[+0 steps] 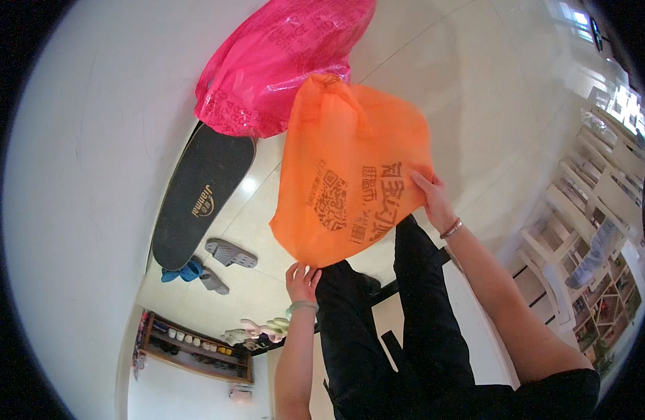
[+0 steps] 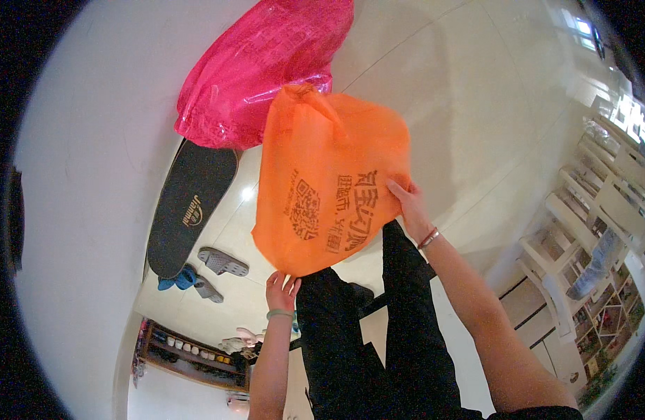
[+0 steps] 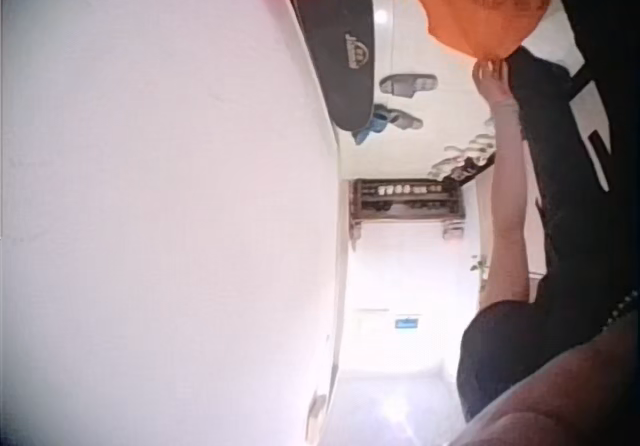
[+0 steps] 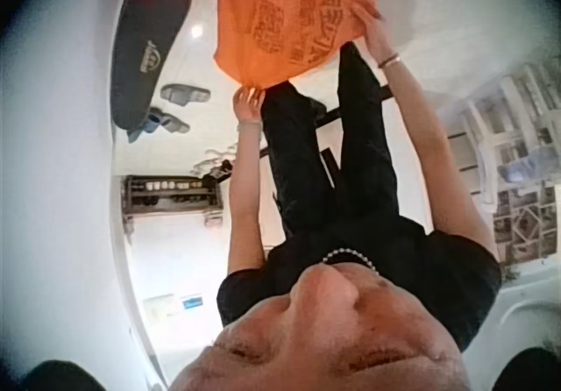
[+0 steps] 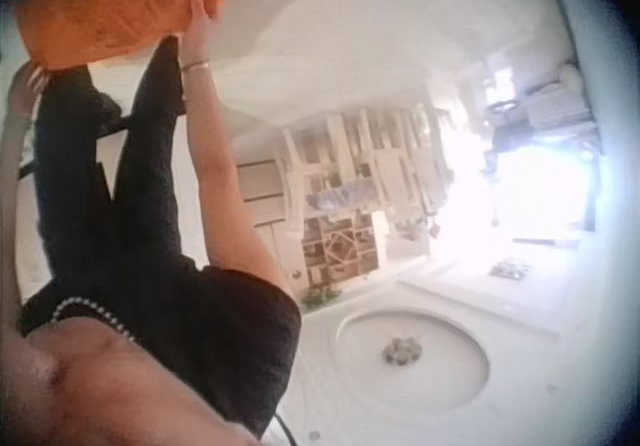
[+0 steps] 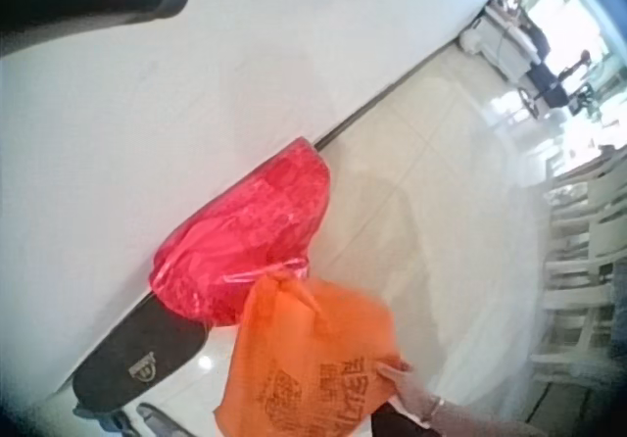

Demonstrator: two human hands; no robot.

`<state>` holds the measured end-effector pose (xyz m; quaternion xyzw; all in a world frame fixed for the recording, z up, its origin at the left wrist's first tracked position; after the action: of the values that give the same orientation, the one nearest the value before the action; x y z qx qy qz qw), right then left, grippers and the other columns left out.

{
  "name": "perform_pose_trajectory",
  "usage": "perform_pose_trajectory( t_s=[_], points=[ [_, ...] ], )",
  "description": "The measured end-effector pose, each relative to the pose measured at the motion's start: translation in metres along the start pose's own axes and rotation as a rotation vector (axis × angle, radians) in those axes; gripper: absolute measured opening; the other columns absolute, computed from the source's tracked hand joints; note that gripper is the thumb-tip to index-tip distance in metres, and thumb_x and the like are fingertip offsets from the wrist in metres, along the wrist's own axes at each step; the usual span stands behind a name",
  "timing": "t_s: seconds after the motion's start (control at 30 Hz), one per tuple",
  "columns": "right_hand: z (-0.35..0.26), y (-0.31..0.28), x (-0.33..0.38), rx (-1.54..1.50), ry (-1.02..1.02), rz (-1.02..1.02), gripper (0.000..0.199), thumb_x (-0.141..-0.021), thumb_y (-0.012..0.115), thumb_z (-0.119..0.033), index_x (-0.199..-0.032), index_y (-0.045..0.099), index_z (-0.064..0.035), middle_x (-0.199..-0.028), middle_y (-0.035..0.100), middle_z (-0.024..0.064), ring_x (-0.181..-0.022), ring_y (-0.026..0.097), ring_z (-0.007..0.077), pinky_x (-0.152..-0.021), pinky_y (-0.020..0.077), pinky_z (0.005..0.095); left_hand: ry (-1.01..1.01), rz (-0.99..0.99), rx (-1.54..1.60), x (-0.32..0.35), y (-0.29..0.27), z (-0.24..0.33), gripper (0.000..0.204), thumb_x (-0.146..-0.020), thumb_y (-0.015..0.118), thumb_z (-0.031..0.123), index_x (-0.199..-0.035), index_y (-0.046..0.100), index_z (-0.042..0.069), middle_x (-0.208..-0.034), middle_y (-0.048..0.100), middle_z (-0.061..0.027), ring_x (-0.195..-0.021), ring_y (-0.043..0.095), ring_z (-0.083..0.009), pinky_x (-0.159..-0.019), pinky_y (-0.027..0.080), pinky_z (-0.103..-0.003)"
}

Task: The person moves through a bedroom, living room, and balcony, picking up and relocating various household items. They handle a clothes hanger, a white strap, a towel, a sock, and plastic bags, placing them in different locations such as a balcony rack, a bathroom, and a shoe rack area.

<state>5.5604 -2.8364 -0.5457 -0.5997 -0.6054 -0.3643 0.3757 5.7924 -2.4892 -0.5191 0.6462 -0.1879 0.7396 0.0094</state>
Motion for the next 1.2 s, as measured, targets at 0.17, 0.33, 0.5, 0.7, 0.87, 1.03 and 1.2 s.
perform_pose_trajectory(
  t_s=[0.17,0.33,0.5,0.7,0.87,1.03,1.2],
  points=[
    [0.013,-0.018,-0.002,0.419,-0.034,-0.118,0.031,-0.091,0.066,-0.013,-0.120,0.061,-0.0010,-0.103,0.068,0.0025,-0.091,0.063,0.0093,-0.079,0.0502,0.0235,0.484,0.074,-0.462,-0.044,0.022,0.038,0.055,-0.089,0.069,0.020,-0.136,0.041,0.013,-0.133,0.051,-0.0113,-0.119,0.050,-0.0225,-0.097,0.045,-0.048],
    [0.032,-0.034,-0.063,0.358,-0.084,0.013,0.027,-0.091,0.066,-0.013,-0.115,0.063,-0.0012,-0.096,0.069,0.0035,-0.088,0.063,0.0099,-0.074,0.0508,0.0243,0.800,-0.176,-0.712,-0.072,0.141,0.119,0.073,-0.086,0.073,0.027,-0.145,0.036,0.006,-0.146,0.041,-0.0150,-0.134,0.040,-0.0268,-0.111,0.030,-0.043],
    [0.057,-0.087,-0.149,0.339,0.009,0.169,0.034,-0.088,0.069,-0.018,-0.117,0.061,-0.0020,-0.105,0.067,0.0044,-0.090,0.063,0.0128,-0.075,0.0516,0.0273,0.958,-0.290,-0.996,-0.125,0.246,0.145,0.086,-0.079,0.077,0.037,-0.145,0.034,0.002,-0.143,0.043,-0.0226,-0.133,0.041,-0.0350,-0.110,0.033,-0.041],
    [0.066,-0.061,-0.191,0.355,0.000,0.007,0.048,-0.087,0.071,-0.025,-0.126,0.054,-0.0018,-0.117,0.064,0.0046,-0.100,0.062,0.0153,-0.087,0.0500,0.0312,0.705,-0.452,-1.050,-0.171,0.303,0.123,0.062,-0.084,0.075,0.032,-0.132,0.052,0.000,-0.114,0.066,-0.0091,-0.103,0.062,-0.0189,-0.091,0.048,-0.031],
    [0.075,-0.006,-0.193,0.193,0.043,-0.171,0.048,-0.088,0.071,-0.027,-0.125,0.055,-0.0003,-0.117,0.064,0.0056,-0.104,0.062,0.0168,-0.091,0.0499,0.0325,0.312,-0.604,-0.463,-0.142,0.271,0.110,0.048,-0.094,0.063,0.031,-0.129,0.055,-0.001,-0.127,0.060,-0.0057,-0.112,0.058,-0.0144,-0.094,0.046,-0.028],
    [0.091,0.026,-0.170,0.114,0.288,-0.350,0.040,-0.088,0.070,-0.022,-0.120,0.059,0.0007,-0.115,0.065,0.0063,-0.103,0.063,0.0174,-0.090,0.0521,0.0332,0.159,-0.562,-0.334,-0.089,0.196,0.118,0.056,-0.099,0.053,0.036,-0.139,0.042,-0.001,-0.137,0.052,-0.0080,-0.122,0.052,-0.0168,-0.102,0.044,-0.032],
    [0.037,-0.003,-0.124,0.040,0.214,-0.340,0.035,-0.092,0.065,-0.017,-0.122,0.058,0.0008,-0.117,0.064,0.0058,-0.108,0.061,0.0164,-0.095,0.0493,0.0314,0.275,-0.513,-0.202,-0.041,0.145,0.166,0.056,-0.100,0.049,0.040,-0.138,0.043,0.000,-0.136,0.054,-0.0088,-0.125,0.051,-0.0190,-0.104,0.042,-0.037]
  ],
)
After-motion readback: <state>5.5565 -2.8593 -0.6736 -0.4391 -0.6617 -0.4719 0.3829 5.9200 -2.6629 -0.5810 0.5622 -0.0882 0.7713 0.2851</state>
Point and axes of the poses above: each hand's wrist, its own x-axis away from the middle knuckle, its own y-axis out of the palm, z = x × y, the point moved 8 cm from there along -x, towards the middle knuckle
